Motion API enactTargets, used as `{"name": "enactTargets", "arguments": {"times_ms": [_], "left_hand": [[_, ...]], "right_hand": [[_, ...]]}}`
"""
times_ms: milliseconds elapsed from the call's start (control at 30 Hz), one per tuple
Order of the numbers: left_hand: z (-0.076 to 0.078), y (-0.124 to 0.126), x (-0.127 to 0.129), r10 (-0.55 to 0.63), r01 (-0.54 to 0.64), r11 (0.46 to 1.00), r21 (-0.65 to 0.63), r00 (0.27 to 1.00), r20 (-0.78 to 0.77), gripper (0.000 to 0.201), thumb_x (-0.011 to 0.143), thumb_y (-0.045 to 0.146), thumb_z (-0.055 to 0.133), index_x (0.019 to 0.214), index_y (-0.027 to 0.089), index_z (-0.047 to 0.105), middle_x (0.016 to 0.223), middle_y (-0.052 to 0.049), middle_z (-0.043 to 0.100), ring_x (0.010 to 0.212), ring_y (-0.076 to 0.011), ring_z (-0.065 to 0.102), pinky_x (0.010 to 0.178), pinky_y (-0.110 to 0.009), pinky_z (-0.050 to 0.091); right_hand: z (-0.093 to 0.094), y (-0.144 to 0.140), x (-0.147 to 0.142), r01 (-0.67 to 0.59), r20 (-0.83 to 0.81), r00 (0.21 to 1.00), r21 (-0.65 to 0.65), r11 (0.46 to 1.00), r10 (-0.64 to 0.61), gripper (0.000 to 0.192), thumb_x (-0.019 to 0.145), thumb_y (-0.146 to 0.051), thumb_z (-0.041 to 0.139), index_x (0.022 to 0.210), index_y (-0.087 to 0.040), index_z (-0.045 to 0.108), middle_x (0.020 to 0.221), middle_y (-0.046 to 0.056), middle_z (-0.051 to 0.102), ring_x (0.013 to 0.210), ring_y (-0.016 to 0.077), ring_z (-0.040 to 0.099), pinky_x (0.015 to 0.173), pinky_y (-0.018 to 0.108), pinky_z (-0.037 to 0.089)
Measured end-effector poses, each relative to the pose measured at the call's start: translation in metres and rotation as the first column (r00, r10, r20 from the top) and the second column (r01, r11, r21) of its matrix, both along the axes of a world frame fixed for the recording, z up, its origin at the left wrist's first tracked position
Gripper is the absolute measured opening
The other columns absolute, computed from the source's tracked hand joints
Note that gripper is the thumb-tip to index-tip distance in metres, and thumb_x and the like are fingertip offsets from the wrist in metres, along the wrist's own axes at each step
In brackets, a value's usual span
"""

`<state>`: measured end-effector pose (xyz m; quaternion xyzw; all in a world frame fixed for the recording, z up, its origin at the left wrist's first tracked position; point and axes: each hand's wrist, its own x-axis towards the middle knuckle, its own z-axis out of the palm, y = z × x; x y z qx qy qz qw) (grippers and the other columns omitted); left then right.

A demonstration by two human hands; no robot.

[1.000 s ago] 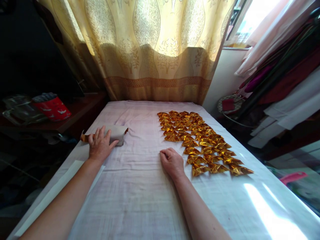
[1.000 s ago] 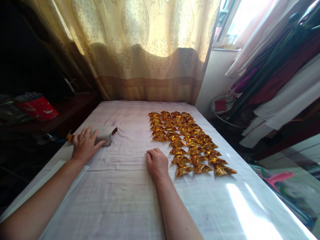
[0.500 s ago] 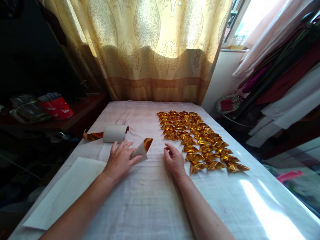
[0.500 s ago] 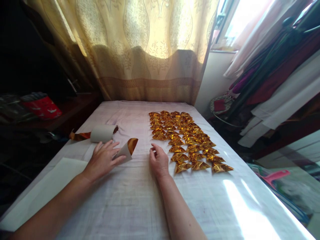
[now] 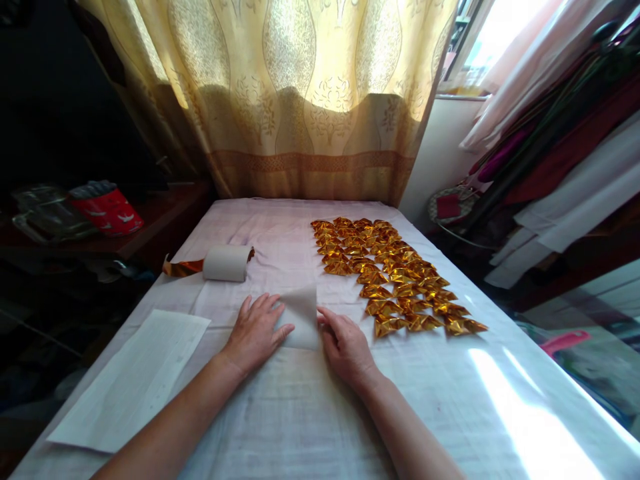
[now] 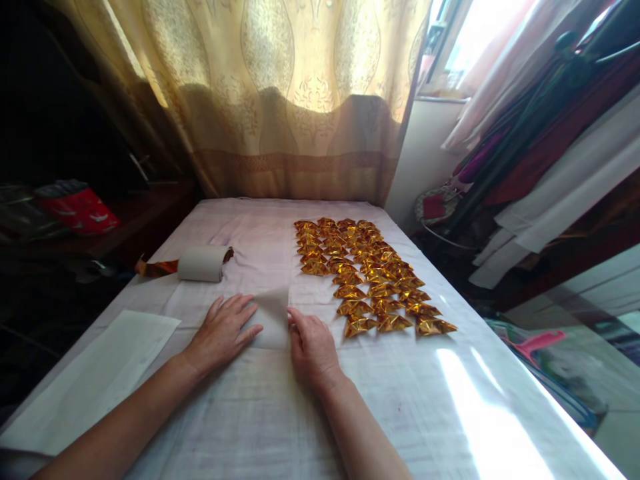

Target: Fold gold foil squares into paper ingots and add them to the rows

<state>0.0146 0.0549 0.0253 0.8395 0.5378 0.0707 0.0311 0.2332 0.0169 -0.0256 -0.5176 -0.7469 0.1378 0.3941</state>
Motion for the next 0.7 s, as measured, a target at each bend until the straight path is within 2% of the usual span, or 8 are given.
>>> {"name": "enactTargets", "arguments": {"times_ms": [100,200,300,467,567,633,700], "left_hand": [[-0.004,-0.001,0.001,-0.028,0.027,0.999,0.034,1.000,0.010,0.033,0.093,0.039,0.055,0.120,0.023,0.066,0.147,-0.011,0.052,0.140,-0.0316,0.041,0.117,-0.056,0.023],[-0.008,-0.004,0.001,-0.038,0.038,0.999,-0.002,0.999,0.014,0.037,0.094,0.038,0.053,0.126,0.022,0.063,0.142,-0.010,0.057,0.136,-0.0312,0.046,0.116,-0.057,0.024],[-0.008,-0.008,0.001,-0.038,0.038,0.999,-0.002,0.999,0.015,0.036,0.096,0.037,0.051,0.127,0.023,0.062,0.138,-0.010,0.060,0.132,-0.0302,0.051,0.115,-0.058,0.025],[0.001,-0.018,0.002,-0.031,0.031,0.999,0.010,0.999,0.021,0.027,0.096,0.035,0.051,0.115,0.027,0.068,0.126,-0.007,0.068,0.120,-0.0266,0.059,0.113,-0.055,0.027],[0.006,-0.023,0.001,-0.029,0.029,0.999,-0.015,0.999,0.027,0.025,0.096,0.035,0.051,0.109,0.027,0.071,0.121,-0.006,0.069,0.116,-0.0258,0.060,0.112,-0.055,0.027],[0.010,-0.025,-0.002,-0.025,0.027,0.999,-0.044,0.999,0.047,0.029,0.098,0.037,0.047,0.105,0.028,0.073,0.119,-0.006,0.070,0.115,-0.0254,0.061,0.112,-0.054,0.026],[0.013,-0.027,-0.007,-0.033,0.042,0.992,-0.115,0.997,0.076,0.037,0.100,0.040,0.040,0.101,0.029,0.076,0.119,-0.006,0.070,0.117,-0.0249,0.060,0.112,-0.052,0.027]], "right_hand": [[0.002,-0.004,-0.002,-0.056,0.048,0.997,0.030,0.998,0.055,0.059,0.076,0.000,0.046,0.129,-0.022,0.056,0.105,0.006,0.072,0.096,0.0221,0.063,0.086,0.037,0.053],[0.003,-0.010,-0.004,-0.074,0.066,0.995,0.062,0.995,0.070,0.059,0.075,0.002,0.047,0.127,-0.023,0.058,0.108,0.007,0.070,0.098,0.0215,0.061,0.086,0.035,0.052],[0.006,-0.017,-0.006,-0.074,0.135,0.989,0.085,0.994,0.062,0.049,0.080,-0.002,0.054,0.123,-0.024,0.062,0.105,0.007,0.069,0.095,0.0219,0.061,0.083,0.035,0.051],[0.019,-0.026,-0.009,-0.066,0.330,0.944,0.136,0.989,0.018,0.024,0.081,-0.020,0.073,0.103,-0.029,0.071,0.102,0.005,0.068,0.092,0.0239,0.060,0.079,0.036,0.047],[0.022,-0.028,-0.009,-0.094,0.379,0.925,0.173,0.980,0.022,0.013,0.086,-0.024,0.071,0.098,-0.029,0.071,0.108,0.006,0.068,0.098,0.0242,0.060,0.082,0.037,0.047],[0.021,-0.028,-0.010,-0.120,0.356,0.933,0.178,0.977,0.050,0.007,0.091,-0.024,0.064,0.094,-0.026,0.070,0.112,0.006,0.068,0.103,0.0234,0.059,0.086,0.037,0.047],[0.017,-0.027,-0.009,-0.124,0.292,0.954,0.168,0.978,0.071,0.012,0.095,-0.022,0.057,0.090,-0.023,0.068,0.111,0.007,0.070,0.103,0.0216,0.061,0.089,0.036,0.047]]}}
